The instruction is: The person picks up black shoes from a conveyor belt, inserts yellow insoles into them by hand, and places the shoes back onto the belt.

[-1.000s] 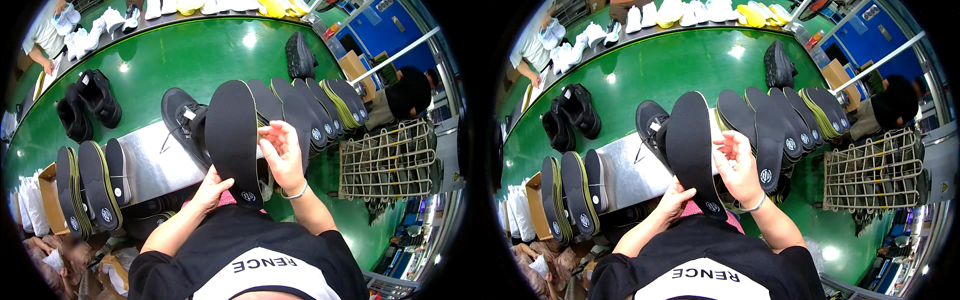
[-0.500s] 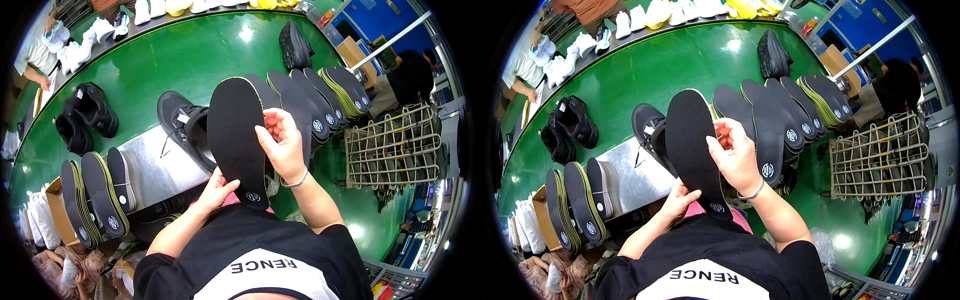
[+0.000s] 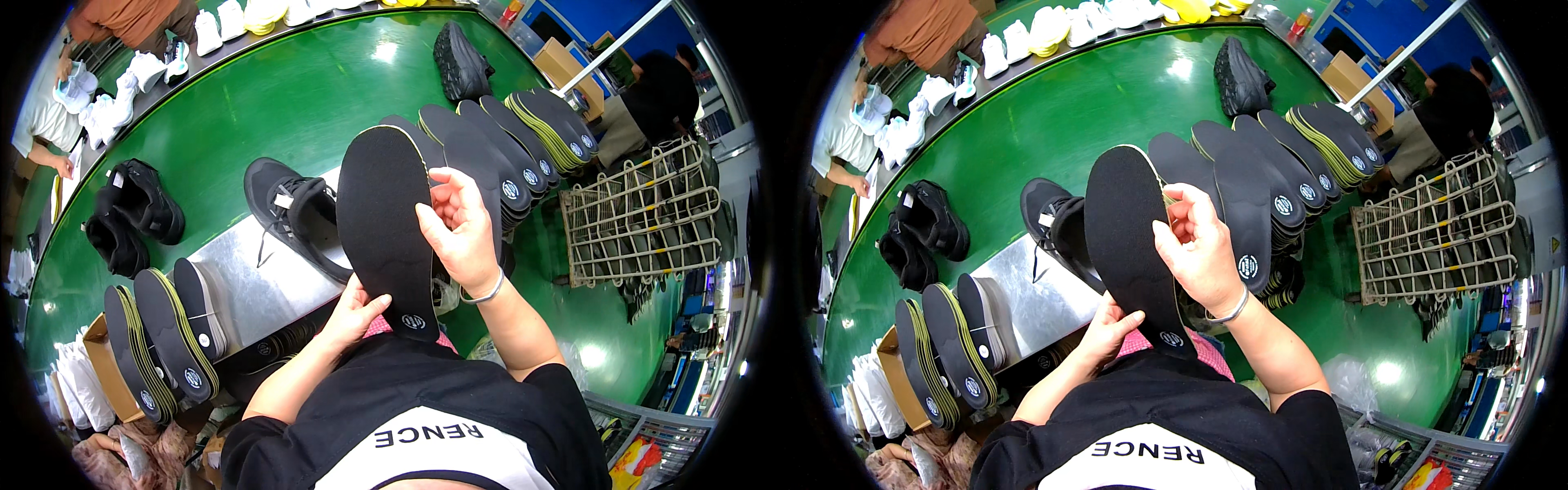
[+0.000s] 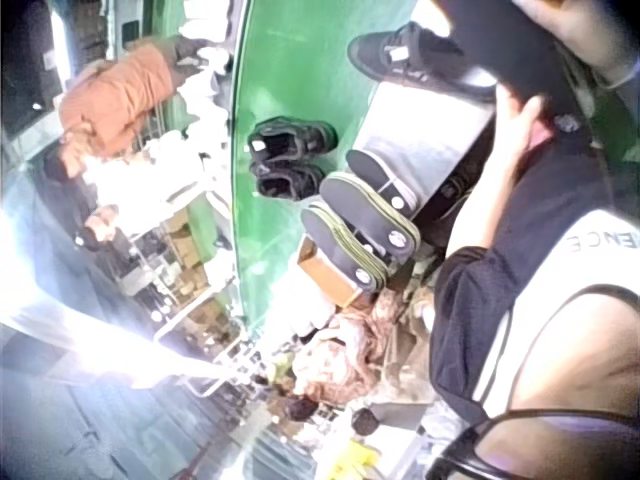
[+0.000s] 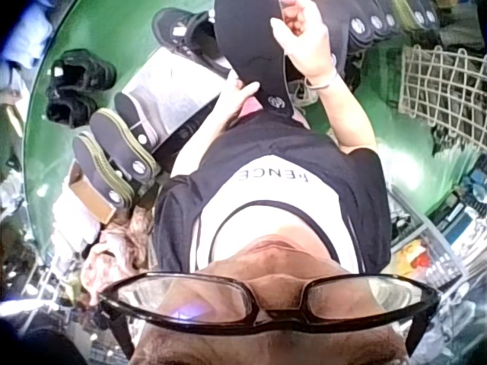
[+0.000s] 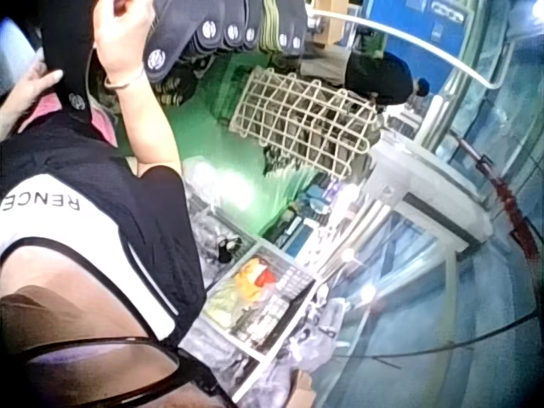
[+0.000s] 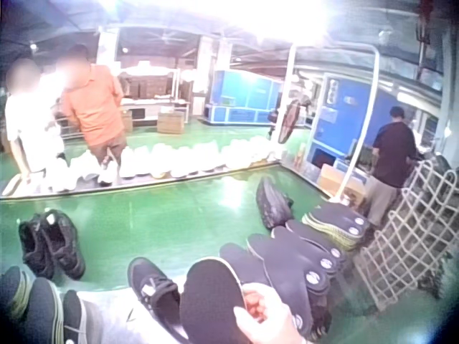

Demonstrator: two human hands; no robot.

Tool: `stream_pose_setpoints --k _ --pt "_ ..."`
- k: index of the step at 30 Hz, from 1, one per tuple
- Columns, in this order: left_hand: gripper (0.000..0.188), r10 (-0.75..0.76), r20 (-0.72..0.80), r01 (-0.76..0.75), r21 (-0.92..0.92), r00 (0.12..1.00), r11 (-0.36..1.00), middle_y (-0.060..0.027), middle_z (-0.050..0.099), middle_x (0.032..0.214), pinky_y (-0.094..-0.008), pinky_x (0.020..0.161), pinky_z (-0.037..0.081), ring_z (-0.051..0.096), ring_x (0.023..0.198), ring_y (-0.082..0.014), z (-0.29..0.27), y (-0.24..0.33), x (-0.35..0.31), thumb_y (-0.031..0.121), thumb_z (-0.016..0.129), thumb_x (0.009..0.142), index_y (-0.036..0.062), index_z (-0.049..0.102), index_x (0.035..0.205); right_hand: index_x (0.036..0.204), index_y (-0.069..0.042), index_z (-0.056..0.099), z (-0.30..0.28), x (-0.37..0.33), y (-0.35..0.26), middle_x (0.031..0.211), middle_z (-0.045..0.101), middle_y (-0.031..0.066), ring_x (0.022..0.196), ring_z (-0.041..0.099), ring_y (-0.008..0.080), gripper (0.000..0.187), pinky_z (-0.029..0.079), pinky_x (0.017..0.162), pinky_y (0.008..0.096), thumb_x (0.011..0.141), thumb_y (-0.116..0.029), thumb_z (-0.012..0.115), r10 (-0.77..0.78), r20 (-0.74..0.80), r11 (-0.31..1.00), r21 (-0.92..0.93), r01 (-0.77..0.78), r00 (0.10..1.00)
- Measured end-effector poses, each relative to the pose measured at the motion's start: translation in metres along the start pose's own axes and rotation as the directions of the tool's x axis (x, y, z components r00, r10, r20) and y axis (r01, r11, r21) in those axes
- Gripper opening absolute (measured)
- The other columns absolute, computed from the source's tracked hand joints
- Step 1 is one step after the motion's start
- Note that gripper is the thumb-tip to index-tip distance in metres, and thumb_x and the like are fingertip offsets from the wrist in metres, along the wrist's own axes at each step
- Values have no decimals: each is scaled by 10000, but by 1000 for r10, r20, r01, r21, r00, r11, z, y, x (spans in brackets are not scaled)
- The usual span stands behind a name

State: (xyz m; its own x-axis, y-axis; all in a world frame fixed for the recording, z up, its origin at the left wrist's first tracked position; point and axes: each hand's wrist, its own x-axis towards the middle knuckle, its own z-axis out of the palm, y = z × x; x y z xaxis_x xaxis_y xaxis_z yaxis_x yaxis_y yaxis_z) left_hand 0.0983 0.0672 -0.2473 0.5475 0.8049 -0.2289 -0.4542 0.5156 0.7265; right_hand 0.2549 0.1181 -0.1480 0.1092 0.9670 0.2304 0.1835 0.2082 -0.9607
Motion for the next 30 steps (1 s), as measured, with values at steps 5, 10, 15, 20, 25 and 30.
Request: stream_pose_setpoints --k 5,10,15,20,25,30 --pt "626 10 13 -10 21 1000 1000 -101 337 1286 -341 990 244 324 1187 -201 1 1 -2 -24 534 760 51 208 1289 1092 -20 416 -2 -1 -1 747 474 13 579 466 36 371 395 509 170 749 30 547 30 6 1000 6 -30 1000" --pt "624 -4 20 3 14 1000 1000 -106 338 1284 -339 993 238 324 1185 -201 2 2 -2 -16 539 763 45 205 1287 1111 -24 411 -1 -2 0 733 466 6 579 467 36 395 398 514 170 744 34 546 20 -32 999 29 -19 999" --pt "622 3 33 -4 16 999 1000 -105 344 1277 -334 992 240 326 1183 -197 1 1 0 -19 533 766 45 201 1287 1143 -33 381 -6 1 -1 782 462 15 630 474 43 446 403 539 172 739 21 562 67 31 997 35 -68 997" --pt "505 283 -141 -259 166 949 951 -121 372 1240 -313 986 254 341 1166 -180 10 0 5 -35 463 792 10 257 1251 1143 -35 261 10 -5 -1 1064 382 114 961 436 168 647 395 792 284 683 -164 698 191 93 973 111 -200 977" --pt "345 366 -77 -232 650 927 724 -94 476 767 -303 547 409 484 617 -166 32 1 7 66 568 713 -12 376 989 1043 -42 312 16 -36 22 1202 286 202 1130 309 298 738 252 953 367 538 -329 767 156 229 848 -530 -11 961" --pt "551 247 169 -299 501 954 812 -92 432 1020 -256 695 438 478 920 -157 28 12 -1 180 637 747 17 314 1162 901 -29 449 -6 -33 40 1034 411 132 1035 384 249 440 295 900 324 613 -238 708 200 205 952 -272 -141 958"
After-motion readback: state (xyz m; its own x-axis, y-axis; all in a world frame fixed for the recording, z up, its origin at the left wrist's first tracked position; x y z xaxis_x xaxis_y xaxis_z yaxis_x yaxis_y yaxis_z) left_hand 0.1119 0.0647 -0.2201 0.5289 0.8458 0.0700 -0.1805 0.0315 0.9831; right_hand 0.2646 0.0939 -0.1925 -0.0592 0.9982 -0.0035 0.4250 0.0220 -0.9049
